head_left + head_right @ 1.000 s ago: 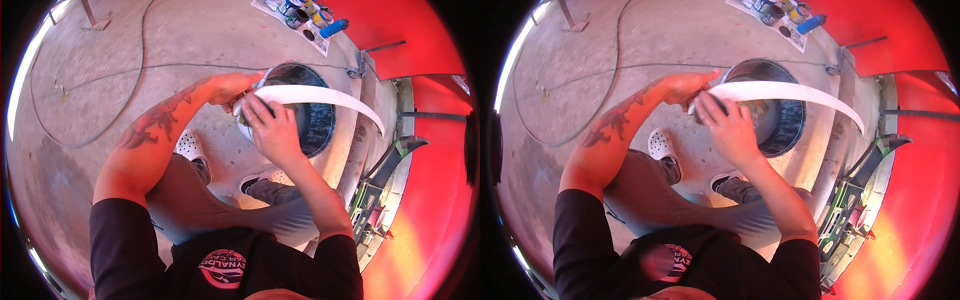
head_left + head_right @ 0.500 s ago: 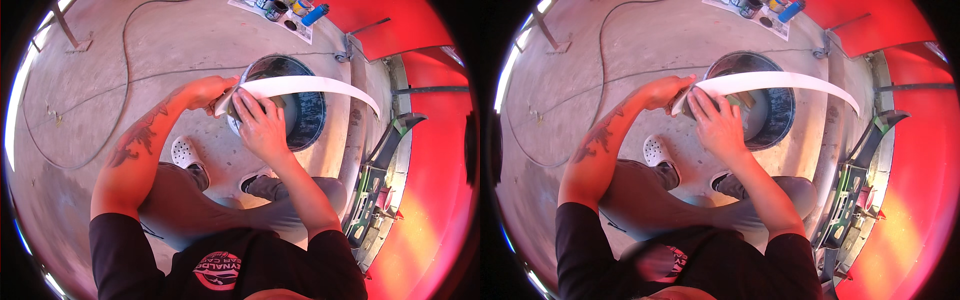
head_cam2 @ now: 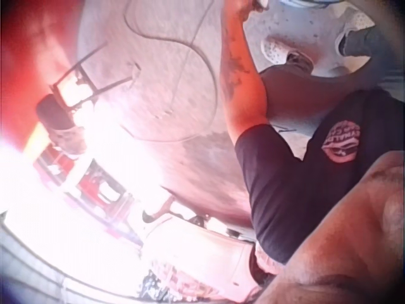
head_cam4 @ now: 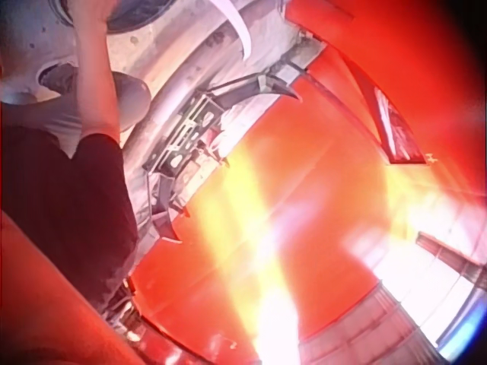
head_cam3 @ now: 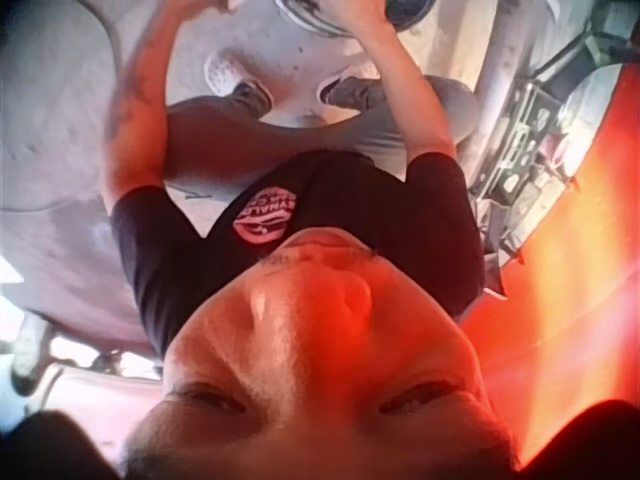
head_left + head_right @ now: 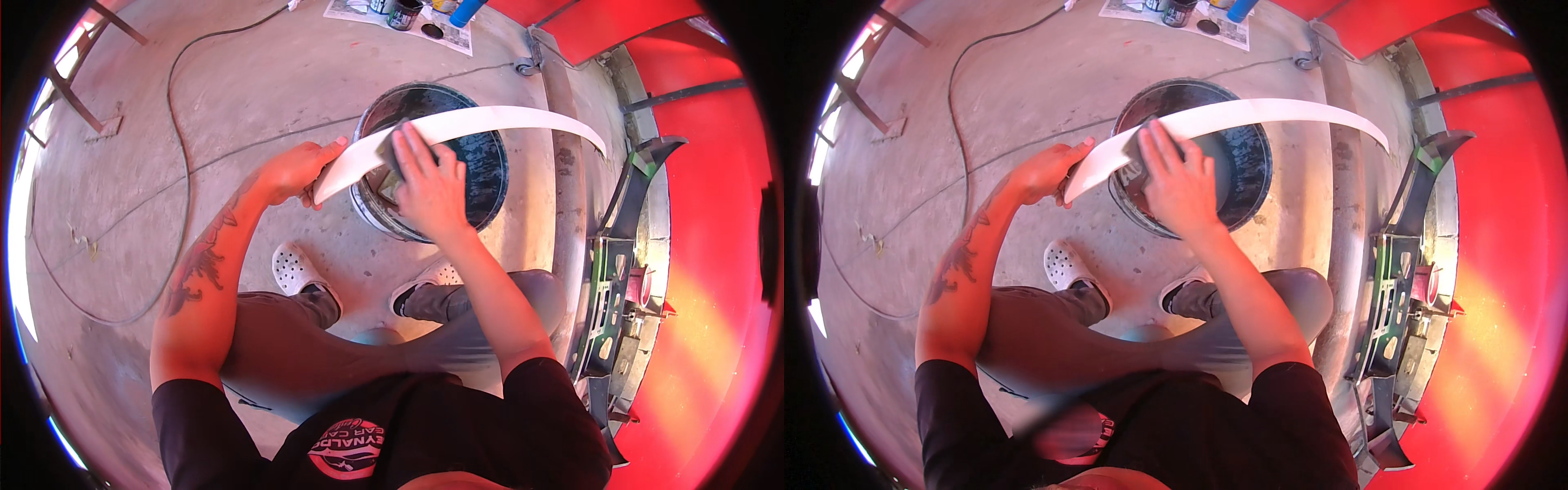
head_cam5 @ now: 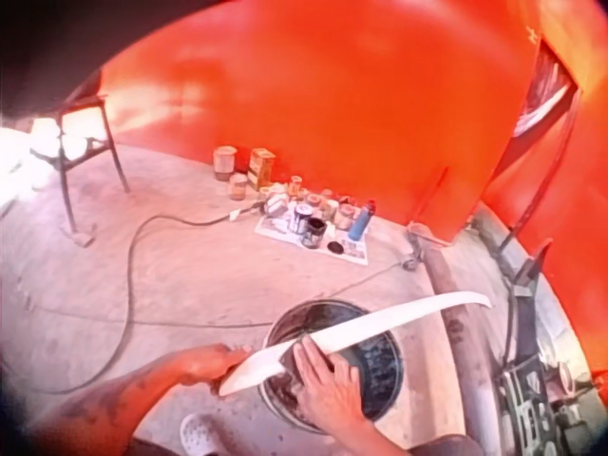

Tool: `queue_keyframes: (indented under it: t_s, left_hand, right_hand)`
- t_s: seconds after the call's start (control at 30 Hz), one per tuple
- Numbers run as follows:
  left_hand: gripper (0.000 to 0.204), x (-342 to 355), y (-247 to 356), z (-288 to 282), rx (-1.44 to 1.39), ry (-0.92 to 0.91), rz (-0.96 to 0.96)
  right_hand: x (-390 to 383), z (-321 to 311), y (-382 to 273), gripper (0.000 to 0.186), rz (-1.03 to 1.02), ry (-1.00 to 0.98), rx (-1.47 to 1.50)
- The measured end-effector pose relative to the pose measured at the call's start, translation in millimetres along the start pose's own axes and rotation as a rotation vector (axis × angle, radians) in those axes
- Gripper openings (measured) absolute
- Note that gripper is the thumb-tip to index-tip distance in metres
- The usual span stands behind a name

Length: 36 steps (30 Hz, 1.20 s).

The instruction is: Wet-sanding a white car spoiler using sandpaper and a bucket of water.

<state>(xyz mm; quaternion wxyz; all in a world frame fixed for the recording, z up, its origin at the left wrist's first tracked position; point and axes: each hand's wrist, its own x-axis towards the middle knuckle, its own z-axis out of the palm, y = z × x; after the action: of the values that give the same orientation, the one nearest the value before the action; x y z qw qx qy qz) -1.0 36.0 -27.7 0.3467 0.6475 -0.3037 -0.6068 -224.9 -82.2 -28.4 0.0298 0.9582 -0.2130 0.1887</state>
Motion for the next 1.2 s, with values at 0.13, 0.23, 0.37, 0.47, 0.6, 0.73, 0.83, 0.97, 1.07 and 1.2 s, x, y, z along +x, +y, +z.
queue_keyframes:
  t_s: [0.13, 0.23, 0.37, 0.47, 0.6, 0.73, 0.83, 0.97, 1.07, 1.2]
  left_hand:
    - [0.071, -1.2, 4.1, 1.7, 0.003, 0.008, -0.004]
    - [0.072, 2.7, 0.2, -3.6, 0.012, -0.018, -0.014]
    - [0.073, 1.4, -3.6, -4.4, -0.009, -0.029, -0.009]
    - [0.074, -0.1, -0.8, -6.1, -0.029, -0.017, -0.024]
    - [0.075, 5.4, -1.0, -4.9, -0.054, -0.033, -0.011]
    - [0.074, 3.2, -4.8, -6.1, -0.082, -0.037, -0.003]
    - [0.074, 1.5, -4.0, -6.8, -0.079, -0.037, 0.008]
    - [0.074, 6.2, -1.6, -4.3, -0.083, -0.037, 0.008]
    - [0.073, 2.8, -1.8, -4.7, -0.088, -0.028, -0.009]
    - [0.072, 1.5, -4.7, -6.2, -0.099, -0.041, -0.005]
  right_hand:
    - [0.5, 1.8, 53.4, 0.079, 0.224, 0.027, -0.125]
    - [5.6, 1.3, 21.4, 0.079, 0.210, 0.000, -0.034]
    - [1.1, -3.7, 13.3, 0.076, 0.060, 0.017, 0.071]
    - [9.2, 4.0, 68.7, 0.075, 0.248, 0.045, -0.100]
    - [12.8, 8.5, 95.9, 0.069, 0.387, 0.068, -0.087]
    - [7.0, 8.6, 60.0, 0.070, 0.211, 0.050, 0.064]
    - [9.1, 5.4, 91.0, 0.071, 0.315, 0.069, -0.027]
    - [15.9, 14.2, 104.9, 0.068, 0.503, 0.048, -0.099]
    - [7.2, 11.5, 80.7, 0.067, 0.303, 0.057, -0.016]
    - [9.0, 4.5, 106.9, 0.070, 0.385, 0.039, -0.074]
